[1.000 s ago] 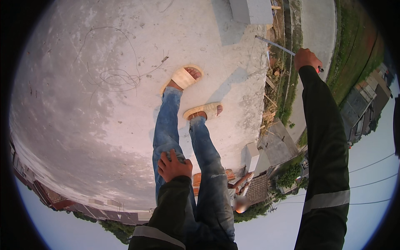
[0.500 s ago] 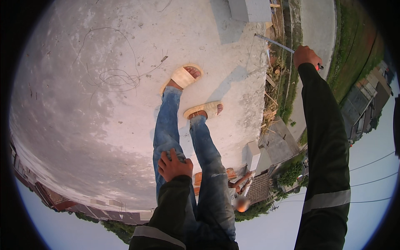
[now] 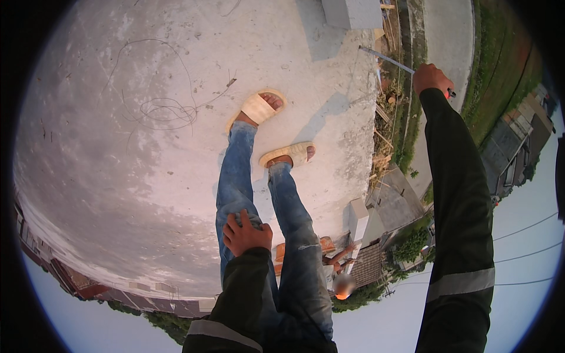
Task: The person walks across a rooftop construction site, picks up rectangular concrete blocks, and places them along the edge of the roof. They use a measuring tape to check dimensions and alignment of the blocks.
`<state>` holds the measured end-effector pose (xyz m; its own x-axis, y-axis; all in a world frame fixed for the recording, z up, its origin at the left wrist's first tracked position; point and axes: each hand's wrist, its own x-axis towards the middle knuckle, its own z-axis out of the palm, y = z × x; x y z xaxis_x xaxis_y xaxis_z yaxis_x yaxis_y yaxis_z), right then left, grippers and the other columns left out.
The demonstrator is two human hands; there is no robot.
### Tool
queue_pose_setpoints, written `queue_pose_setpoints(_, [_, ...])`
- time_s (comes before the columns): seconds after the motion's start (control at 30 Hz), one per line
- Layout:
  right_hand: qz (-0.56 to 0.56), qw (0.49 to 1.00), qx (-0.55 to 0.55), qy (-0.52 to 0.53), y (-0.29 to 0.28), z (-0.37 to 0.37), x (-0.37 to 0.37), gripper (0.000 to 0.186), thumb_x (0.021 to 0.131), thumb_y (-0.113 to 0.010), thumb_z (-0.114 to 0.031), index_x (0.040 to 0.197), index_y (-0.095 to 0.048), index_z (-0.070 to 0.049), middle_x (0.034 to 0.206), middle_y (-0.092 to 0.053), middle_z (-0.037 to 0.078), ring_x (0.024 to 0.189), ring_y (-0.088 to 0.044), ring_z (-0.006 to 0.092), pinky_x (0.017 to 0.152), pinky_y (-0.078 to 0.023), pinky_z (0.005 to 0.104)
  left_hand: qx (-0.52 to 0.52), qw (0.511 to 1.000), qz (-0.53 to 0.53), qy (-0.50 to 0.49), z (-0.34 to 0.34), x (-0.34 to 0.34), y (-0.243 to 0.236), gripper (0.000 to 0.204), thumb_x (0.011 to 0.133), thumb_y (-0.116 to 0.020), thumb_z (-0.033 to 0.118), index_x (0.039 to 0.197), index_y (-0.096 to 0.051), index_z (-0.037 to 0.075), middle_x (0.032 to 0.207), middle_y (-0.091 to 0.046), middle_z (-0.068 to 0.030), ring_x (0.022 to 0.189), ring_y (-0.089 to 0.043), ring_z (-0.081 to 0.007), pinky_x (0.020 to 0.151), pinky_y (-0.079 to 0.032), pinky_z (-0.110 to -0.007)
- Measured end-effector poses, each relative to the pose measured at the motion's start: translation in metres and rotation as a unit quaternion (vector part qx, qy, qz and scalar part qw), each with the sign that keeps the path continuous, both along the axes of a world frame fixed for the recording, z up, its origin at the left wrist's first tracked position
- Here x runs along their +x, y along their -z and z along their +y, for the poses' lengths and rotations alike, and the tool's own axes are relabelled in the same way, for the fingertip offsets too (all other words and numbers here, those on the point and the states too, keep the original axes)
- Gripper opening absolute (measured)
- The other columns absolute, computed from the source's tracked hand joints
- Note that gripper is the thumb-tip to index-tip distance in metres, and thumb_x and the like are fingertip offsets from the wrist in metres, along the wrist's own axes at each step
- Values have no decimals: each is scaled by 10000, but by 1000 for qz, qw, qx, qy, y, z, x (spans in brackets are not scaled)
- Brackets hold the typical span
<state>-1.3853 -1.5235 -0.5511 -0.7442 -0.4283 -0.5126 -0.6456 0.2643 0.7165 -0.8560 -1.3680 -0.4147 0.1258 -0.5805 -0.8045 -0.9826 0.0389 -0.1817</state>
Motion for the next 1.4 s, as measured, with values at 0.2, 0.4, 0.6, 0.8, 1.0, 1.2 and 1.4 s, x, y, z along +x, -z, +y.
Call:
queue_pose_setpoints(0.2, [-5,1000,13,3,-4,-2,6,270,923,-586,-251,1070,-784,-141,1088,-759,105,991,-726,374,759,-457,708,-11,1000,-1,3,2,2,1,636,666,-706,328,1274,-622,163,1370,-494,-132,1221,-481,-360,996,-401,-521])
queue_pose_setpoints(0.4, [-70,997,-18,20,-31,20,7,279,937,-569,-246,1091,-772,-133,1102,-753,116,1023,-721,377,820,-517,610,-24,999,-7,29,5,-1,-1,625,672,-686,317,1274,-626,157,1371,-495,-131,1222,-483,-365,992,-406,-520])
queue_pose_setpoints(0.6, [-67,987,54,137,-71,148,8,280,942,-573,-234,1109,-762,-113,1117,-742,145,1048,-714,379,858,-532,554,12,999,-24,23,10,-4,-1,643,732,-681,371,1337,-580,180,1419,-459,-127,1303,-443,-359,1050,-402,-535])
queue_pose_setpoints(0.8, [-37,953,162,254,-77,285,27,296,961,-560,-225,1172,-735,-112,1217,-711,145,1146,-677,369,888,-538,568,-27,998,-28,56,25,0,7,618,678,-687,305,1274,-621,155,1378,-485,-137,1227,-488,-366,1003,-411,-530])
queue_pose_setpoints(1.0, [-22,940,149,308,-40,344,35,333,950,-565,-239,1211,-724,-110,1291,-680,146,1174,-665,367,909,-515,604,-53,993,-43,98,45,12,18,633,669,-695,277,1282,-596,154,1360,-485,-142,1235,-486,-374,989,-429,-531])
queue_pose_setpoints(1.2, [-18,939,131,318,-15,350,36,351,951,-572,-265,1235,-718,-118,1334,-657,140,1222,-637,366,928,-512,591,-48,990,-72,108,59,20,25,674,683,-686,285,1333,-547,174,1403,-451,-147,1259,-466,-388,1015,-406,-541])
queue_pose_setpoints(1.4, [10,934,135,332,-4,356,26,348,958,-594,-286,1265,-707,-167,1329,-659,119,1204,-643,363,930,-479,650,-35,991,-84,97,57,19,27,688,691,-694,304,1349,-533,184,1421,-444,-150,1276,-459,-386,1022,-403,-532])
